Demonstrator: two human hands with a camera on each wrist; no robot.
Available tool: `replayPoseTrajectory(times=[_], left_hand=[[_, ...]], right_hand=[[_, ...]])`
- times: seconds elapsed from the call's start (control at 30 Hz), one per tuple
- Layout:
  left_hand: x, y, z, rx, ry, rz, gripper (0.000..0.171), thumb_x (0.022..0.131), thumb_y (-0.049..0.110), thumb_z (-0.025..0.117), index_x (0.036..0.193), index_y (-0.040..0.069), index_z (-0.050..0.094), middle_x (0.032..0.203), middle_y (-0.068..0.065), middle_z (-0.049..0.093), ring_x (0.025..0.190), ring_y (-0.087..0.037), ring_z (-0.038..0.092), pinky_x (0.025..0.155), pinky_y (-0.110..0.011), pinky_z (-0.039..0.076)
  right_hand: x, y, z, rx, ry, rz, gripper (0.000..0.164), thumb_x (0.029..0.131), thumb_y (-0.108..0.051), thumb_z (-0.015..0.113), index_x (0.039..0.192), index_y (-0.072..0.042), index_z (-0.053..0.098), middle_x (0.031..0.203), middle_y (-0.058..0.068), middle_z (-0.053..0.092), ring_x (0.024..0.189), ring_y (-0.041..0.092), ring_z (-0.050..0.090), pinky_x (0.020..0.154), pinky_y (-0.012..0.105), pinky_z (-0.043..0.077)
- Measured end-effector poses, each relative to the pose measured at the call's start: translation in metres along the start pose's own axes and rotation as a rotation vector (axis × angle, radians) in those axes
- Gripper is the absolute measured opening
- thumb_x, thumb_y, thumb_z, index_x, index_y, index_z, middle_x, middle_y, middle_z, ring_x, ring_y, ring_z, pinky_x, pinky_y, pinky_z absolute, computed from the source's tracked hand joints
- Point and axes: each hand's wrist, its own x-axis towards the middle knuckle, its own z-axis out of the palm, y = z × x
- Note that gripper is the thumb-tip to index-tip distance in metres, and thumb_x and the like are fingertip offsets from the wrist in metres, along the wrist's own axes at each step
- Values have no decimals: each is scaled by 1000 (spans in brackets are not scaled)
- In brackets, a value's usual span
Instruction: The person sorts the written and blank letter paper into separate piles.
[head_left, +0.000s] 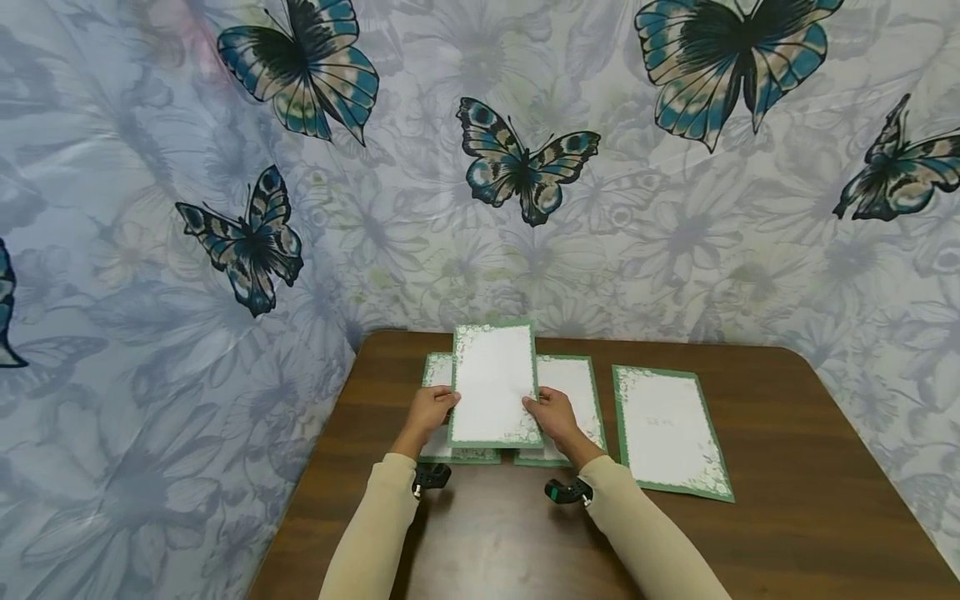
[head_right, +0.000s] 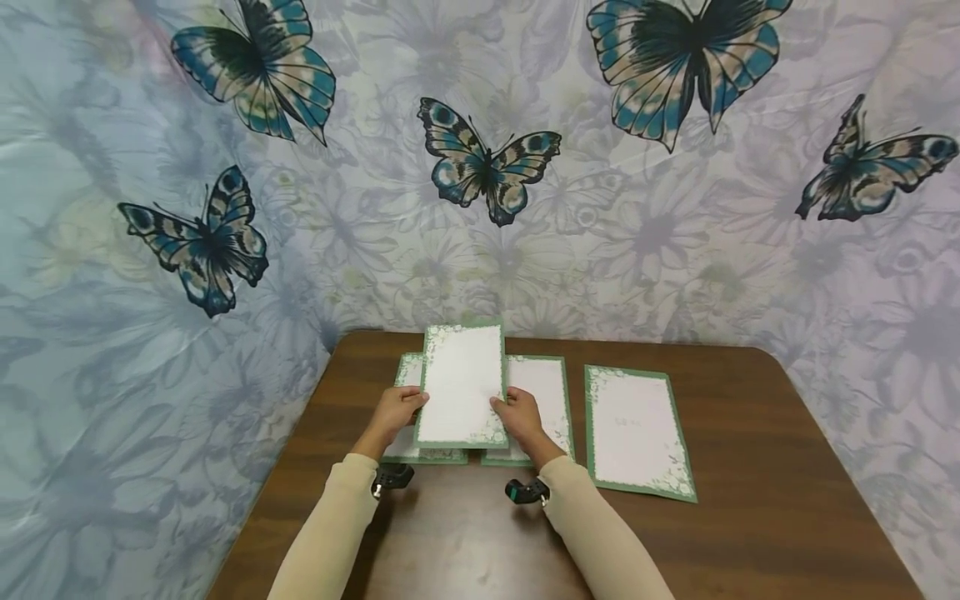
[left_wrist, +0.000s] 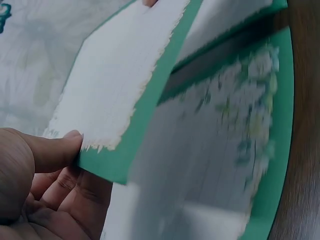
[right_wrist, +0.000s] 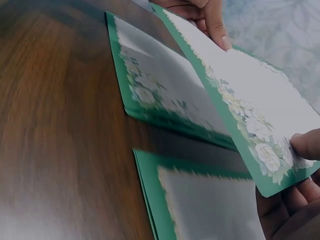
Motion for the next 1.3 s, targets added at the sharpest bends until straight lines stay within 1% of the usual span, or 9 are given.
replayPoseTrajectory(times=[0.27, 0.37, 0.4, 0.47, 0.53, 0.73, 0.87, 0.97, 1.3], left_hand=[[-6, -10, -22, 77, 63, 26, 47, 96, 31, 65, 129, -2, 62, 124, -22, 65, 117, -36, 61, 86, -42, 53], [-6, -14, -27, 96, 79, -24, 43, 98, 26, 62, 132, -1, 60, 129, -22, 63, 122, -38, 58, 91, -46, 52], [-6, -15, -28, 113, 88, -26, 43, 99, 25, 61, 132, -2, 60, 129, -22, 63, 122, -39, 58, 91, -47, 52], [-6, -17, -32, 131, 98, -35, 42, 99, 22, 60, 133, -3, 59, 129, -23, 63, 122, -40, 58, 95, -49, 51], [-7, -18, -35, 142, 109, -42, 42, 99, 21, 60, 132, -4, 58, 128, -24, 63, 122, -40, 58, 98, -50, 50], [-11, -20, -43, 174, 139, -74, 39, 98, 22, 62, 129, -2, 62, 127, -23, 64, 120, -40, 59, 98, -51, 49], [-13, -21, -47, 188, 160, -78, 37, 97, 21, 63, 126, -2, 64, 124, -23, 66, 117, -39, 61, 96, -51, 50], [-13, -22, -50, 195, 181, -85, 36, 95, 21, 65, 124, 0, 66, 119, -21, 68, 113, -39, 63, 93, -50, 51], [-8, -25, -47, 296, 255, -48, 29, 93, 20, 68, 115, 1, 71, 103, -16, 71, 95, -30, 66, 81, -45, 54]], right_hand=[[1, -2, 27, -75, -6, -6, 59, 96, -21, 63, 143, 8, 44, 141, 31, 50, 118, 39, 59, 97, 49, 50], [2, -1, 35, -140, -20, -31, 36, 96, -20, 63, 117, 9, 61, 92, 22, 67, 77, 31, 61, 72, 38, 51], [3, -1, 38, -158, -28, -37, 28, 95, -21, 64, 103, 6, 62, 75, 15, 61, 64, 26, 54, 64, 35, 48], [5, -1, 42, -195, -40, -42, 24, 95, -21, 64, 85, -1, 56, 60, 2, 43, 51, 16, 41, 53, 29, 43], [5, -1, 45, -214, -55, -33, 25, 95, -22, 65, 82, -4, 52, 59, -4, 37, 46, 11, 34, 47, 25, 41], [4, -4, 50, -256, -101, -9, 32, 96, -23, 63, 116, 2, 63, 71, 7, 59, 48, 11, 48, 45, 25, 46], [4, -5, 53, -293, -137, -22, 21, 98, -22, 62, 94, -2, 64, 62, 7, 60, 48, 13, 57, 44, 25, 44], [4, -5, 55, -311, -141, -38, 26, 97, -21, 62, 76, -8, 57, 53, 6, 58, 45, 14, 59, 42, 25, 41], [8, -3, 60, -376, -108, -51, 44, 96, -23, 63, 58, -17, 43, 43, -2, 48, 40, 11, 57, 41, 25, 37]])
